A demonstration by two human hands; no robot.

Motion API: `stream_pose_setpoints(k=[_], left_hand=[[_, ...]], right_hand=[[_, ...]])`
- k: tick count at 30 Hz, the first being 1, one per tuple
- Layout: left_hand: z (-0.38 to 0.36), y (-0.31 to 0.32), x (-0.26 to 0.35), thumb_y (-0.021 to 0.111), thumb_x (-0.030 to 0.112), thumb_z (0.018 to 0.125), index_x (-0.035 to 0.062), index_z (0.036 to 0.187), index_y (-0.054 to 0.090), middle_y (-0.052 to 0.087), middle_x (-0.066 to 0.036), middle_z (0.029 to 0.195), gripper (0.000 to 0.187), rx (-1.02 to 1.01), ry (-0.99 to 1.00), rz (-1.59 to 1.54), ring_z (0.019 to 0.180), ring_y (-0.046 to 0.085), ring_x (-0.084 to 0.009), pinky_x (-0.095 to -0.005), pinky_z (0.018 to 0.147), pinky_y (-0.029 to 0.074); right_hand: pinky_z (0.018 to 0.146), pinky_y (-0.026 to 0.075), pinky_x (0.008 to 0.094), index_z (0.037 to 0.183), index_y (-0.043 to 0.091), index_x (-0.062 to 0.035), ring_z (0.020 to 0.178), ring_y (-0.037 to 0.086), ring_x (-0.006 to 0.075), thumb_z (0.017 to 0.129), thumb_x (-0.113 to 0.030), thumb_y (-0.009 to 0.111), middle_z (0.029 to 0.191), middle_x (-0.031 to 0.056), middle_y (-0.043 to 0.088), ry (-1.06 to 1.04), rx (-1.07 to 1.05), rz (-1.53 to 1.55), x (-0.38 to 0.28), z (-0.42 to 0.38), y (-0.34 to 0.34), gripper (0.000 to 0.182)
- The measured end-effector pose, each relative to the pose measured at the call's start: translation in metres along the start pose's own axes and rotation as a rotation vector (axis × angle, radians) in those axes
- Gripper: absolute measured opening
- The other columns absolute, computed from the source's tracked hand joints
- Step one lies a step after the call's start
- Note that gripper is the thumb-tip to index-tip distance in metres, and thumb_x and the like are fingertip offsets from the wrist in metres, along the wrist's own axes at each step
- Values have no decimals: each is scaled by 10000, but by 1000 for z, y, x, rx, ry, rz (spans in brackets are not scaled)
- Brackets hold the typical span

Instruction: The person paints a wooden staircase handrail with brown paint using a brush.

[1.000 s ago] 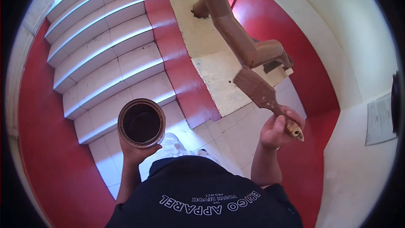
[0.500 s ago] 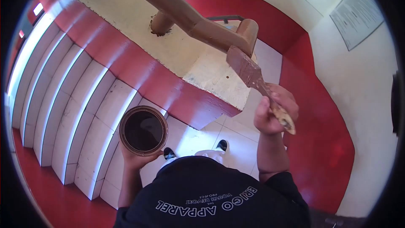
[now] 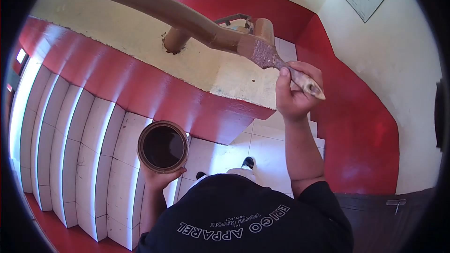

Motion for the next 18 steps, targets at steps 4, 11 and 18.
stream_pose_setpoints(k=[4,11,18], left_hand=[[2,2,1,968,314,549,-22,1347,394,557,-160,1266,1038,-32,-18,-8,1164,581,-254,-390,968,497],[3,14,-3,955,371,557,-20,1324,416,570,-156,1235,1015,44,44,66,1141,594,-257,-385,960,495],[-1,30,-7,965,385,519,-12,1349,374,543,-162,1257,1095,76,7,-43,1169,572,-265,-401,983,475]], right_hand=[[643,511,245,955,582,12,750,633,129,811,43,673,902,100,634,116,37,22,25,2,-39,173],[687,557,258,961,575,9,796,649,126,822,49,671,909,87,618,228,74,280,20,35,7,174],[667,573,269,950,569,-1,787,659,123,840,97,619,871,63,621,351,-85,226,61,46,-27,156]])
Point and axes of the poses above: each hand's wrist, its own z-axis towards the middle knuckle, its own y-axis out of the palm, x = y × z, the point moved 5 cm from there along z, towards the middle knuckle
